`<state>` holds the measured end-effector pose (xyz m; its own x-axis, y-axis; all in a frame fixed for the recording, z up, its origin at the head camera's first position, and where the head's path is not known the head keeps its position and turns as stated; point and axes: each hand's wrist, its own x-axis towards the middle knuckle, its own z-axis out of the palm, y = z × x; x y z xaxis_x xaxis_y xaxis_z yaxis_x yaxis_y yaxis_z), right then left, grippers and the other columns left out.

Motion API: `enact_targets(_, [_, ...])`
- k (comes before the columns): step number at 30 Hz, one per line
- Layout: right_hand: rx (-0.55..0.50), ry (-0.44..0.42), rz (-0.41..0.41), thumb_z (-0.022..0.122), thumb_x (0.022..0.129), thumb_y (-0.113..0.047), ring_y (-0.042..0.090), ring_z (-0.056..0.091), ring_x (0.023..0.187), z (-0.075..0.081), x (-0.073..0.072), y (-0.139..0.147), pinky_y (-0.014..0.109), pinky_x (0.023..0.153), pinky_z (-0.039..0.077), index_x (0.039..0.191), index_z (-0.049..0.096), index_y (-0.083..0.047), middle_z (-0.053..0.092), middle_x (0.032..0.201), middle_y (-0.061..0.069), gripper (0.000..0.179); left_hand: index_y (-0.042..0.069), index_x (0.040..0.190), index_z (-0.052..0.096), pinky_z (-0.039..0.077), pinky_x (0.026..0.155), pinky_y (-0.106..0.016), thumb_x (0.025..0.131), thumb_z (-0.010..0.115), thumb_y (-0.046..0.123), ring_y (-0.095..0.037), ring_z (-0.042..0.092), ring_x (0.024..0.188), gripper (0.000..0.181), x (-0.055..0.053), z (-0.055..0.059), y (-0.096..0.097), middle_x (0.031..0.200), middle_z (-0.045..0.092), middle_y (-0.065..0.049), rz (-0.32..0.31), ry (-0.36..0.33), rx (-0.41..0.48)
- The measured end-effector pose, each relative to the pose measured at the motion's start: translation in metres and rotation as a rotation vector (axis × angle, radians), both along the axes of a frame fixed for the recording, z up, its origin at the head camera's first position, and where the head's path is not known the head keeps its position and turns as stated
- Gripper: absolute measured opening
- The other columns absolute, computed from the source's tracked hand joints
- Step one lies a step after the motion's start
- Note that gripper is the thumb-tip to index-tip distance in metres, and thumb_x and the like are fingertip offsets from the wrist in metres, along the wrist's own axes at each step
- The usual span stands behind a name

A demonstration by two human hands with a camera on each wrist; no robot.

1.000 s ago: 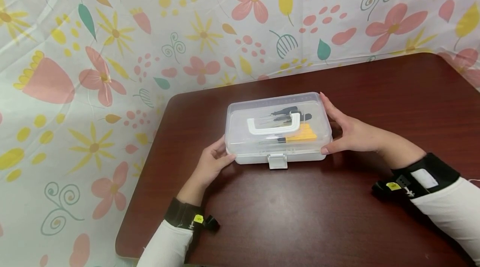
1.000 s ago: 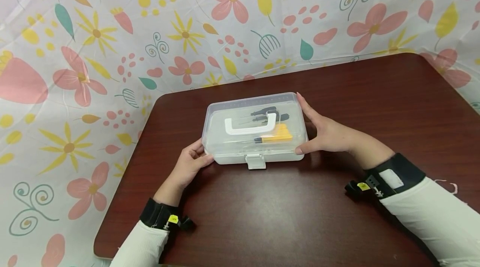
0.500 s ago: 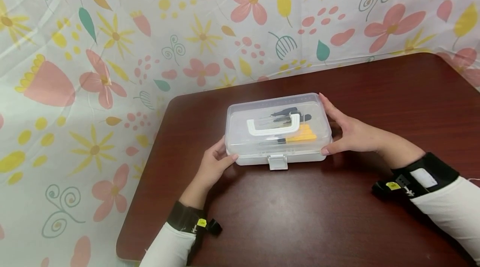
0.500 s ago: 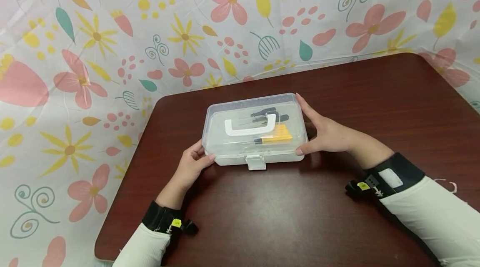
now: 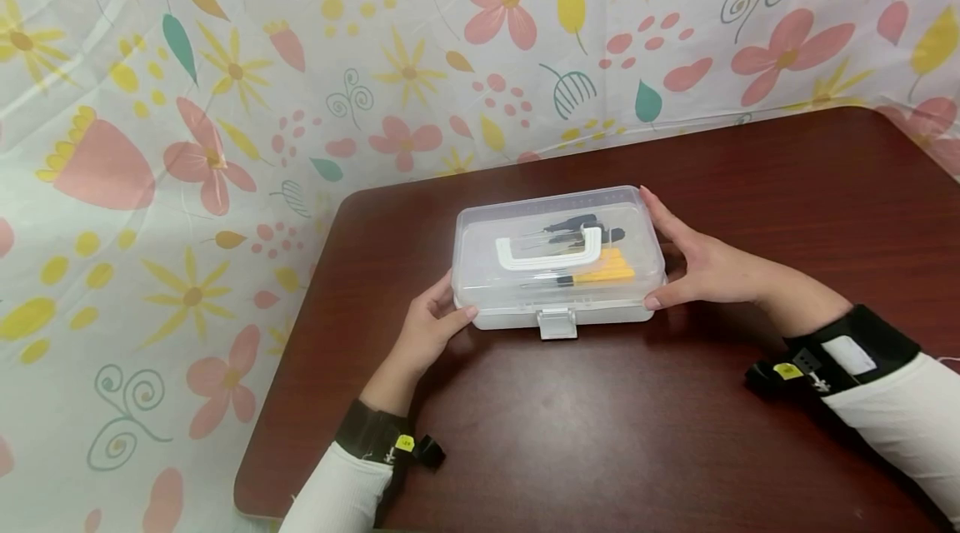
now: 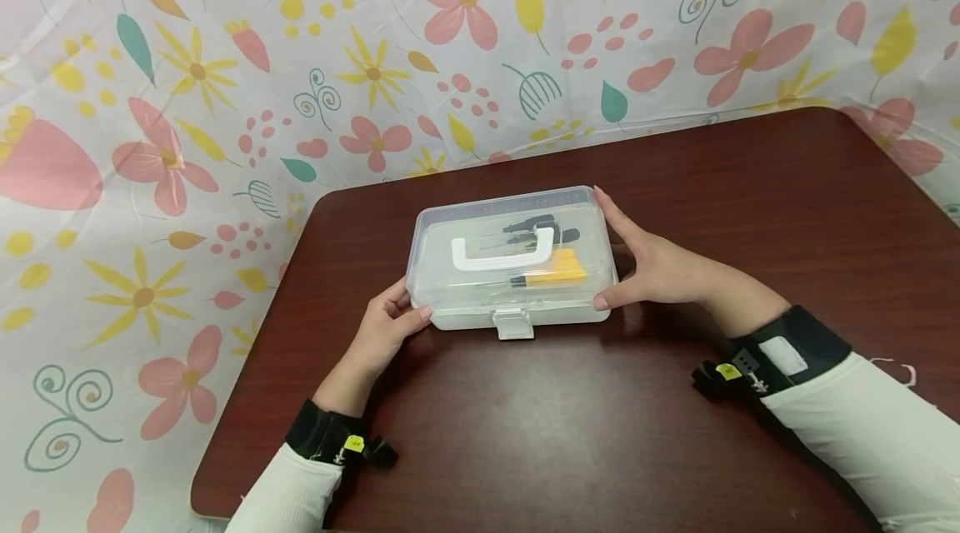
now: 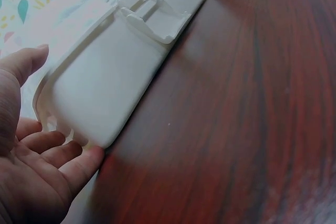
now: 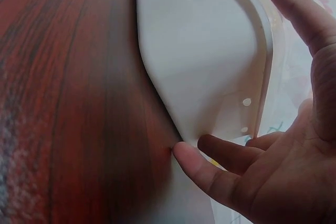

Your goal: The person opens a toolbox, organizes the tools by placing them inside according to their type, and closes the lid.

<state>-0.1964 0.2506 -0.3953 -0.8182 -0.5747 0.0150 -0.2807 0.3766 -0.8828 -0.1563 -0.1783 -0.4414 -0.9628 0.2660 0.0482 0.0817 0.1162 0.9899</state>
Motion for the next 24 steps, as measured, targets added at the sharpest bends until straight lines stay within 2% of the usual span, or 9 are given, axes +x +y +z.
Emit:
enact_targets(8, [0.010, 0.010, 0.012, 0.088, 0.077, -0.009, -0.004, 0.049, 0.121, 0.0005, 0.0002, 0.0009, 0.027, 0.081, 0.060, 0.161, -0.015, -0.046, 0.012, 0.167, 0.011, 0.138, 0.032, 0.154, 0.048, 0.055, 0.099, -0.028, 0.094, 0.073, 0.012, -0.028, 0.063, 0.131, 0.068, 0.0001, -0.0004, -0.0010, 0.149, 0.061, -0.006, -0.002, 0.005, 0.001])
enact_targets(24, [0.017, 0.032, 0.022, 0.089, 0.076, -0.009, -0.001, 0.052, 0.121, 0.0010, -0.0025, 0.0025, 0.027, 0.081, 0.060, 0.161, -0.014, -0.045, 0.023, 0.165, 0.011, 0.139, 0.031, 0.154, 0.048, 0.055, 0.098, -0.028, 0.094, 0.072, 0.014, -0.027, 0.063, 0.130, 0.066, 0.0013, 0.0019, -0.0003, 0.149, 0.060, -0.006, 0.006, -0.010, 0.000])
